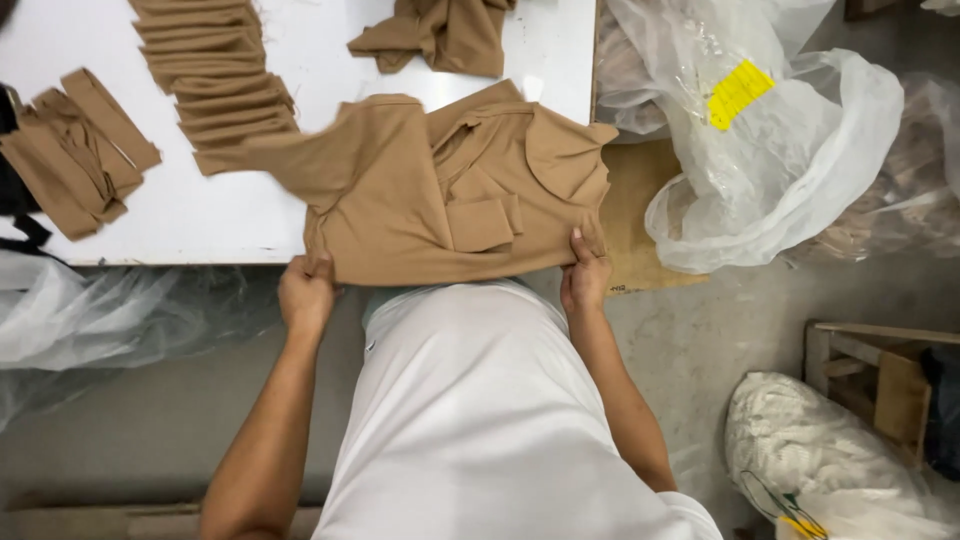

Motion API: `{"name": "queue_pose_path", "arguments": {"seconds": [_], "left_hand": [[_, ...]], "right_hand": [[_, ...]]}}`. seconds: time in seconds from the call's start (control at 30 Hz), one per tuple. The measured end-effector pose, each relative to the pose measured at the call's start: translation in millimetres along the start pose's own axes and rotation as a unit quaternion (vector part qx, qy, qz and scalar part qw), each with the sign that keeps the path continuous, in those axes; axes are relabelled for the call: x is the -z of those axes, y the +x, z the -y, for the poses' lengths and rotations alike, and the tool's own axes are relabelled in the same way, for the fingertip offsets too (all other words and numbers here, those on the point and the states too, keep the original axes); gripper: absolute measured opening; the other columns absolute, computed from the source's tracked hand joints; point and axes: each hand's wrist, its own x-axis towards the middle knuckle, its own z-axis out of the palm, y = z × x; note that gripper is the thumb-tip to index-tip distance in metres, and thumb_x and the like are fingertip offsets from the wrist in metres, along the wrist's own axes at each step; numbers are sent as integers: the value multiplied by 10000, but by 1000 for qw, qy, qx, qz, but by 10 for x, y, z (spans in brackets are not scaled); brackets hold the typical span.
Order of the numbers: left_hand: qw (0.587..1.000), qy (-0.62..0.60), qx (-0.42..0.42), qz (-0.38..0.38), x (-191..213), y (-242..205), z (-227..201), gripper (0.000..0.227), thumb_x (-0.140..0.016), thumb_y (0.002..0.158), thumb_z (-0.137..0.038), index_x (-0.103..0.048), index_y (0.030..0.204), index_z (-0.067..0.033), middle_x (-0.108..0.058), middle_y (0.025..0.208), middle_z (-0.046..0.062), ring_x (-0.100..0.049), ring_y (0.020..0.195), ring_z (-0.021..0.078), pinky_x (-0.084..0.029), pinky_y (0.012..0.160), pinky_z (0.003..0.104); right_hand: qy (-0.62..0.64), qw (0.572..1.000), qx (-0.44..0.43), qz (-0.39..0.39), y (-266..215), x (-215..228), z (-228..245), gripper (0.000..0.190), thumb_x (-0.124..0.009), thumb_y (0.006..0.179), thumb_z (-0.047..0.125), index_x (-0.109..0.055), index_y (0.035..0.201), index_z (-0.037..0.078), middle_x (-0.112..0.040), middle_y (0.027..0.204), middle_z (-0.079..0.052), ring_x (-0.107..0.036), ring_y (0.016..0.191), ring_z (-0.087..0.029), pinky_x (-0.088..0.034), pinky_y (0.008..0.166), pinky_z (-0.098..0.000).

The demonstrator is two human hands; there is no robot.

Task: Folding small fabric components and a brown t-shirt on a production table.

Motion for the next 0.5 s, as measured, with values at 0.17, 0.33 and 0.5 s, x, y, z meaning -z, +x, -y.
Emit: {"name": "queue_pose_path", "arguments": {"seconds": [0.17,0.33,0.5], "left_hand": [[899,435,-40,20,39,-138,-76,654,-605,945,-701,-678,1102,-70,-745,966,250,-724,1011,448,-546,837,625],[845,348,-378,-150,-307,109,-327,583,-801,922,-348,-545,1348,-44,-529,1269,225,-541,1201,452,-470,930,590],[843,401,-360,-2,-691,192,-819,602,-561,1092,-356,-420,1577,-29,-277,1603,366,-246,1485,564,-258,1154,726]], "right_hand": [[-387,843,373,-26,-90,56,256,654,-798,967,69,-472,1513,220,-198,1605,-110,-240,1529,-380,-288,1194,-668],[-537,635,499,243,126,-651,266,477,-699,1010,183,-559,1463,131,-311,1633,-197,-258,1510,-456,-271,1228,-577],[-779,467,356,222,352,-949,328,640,-449,1088,539,-323,1652,265,-102,1744,-101,-59,1568,-458,-101,1267,-646]]}}
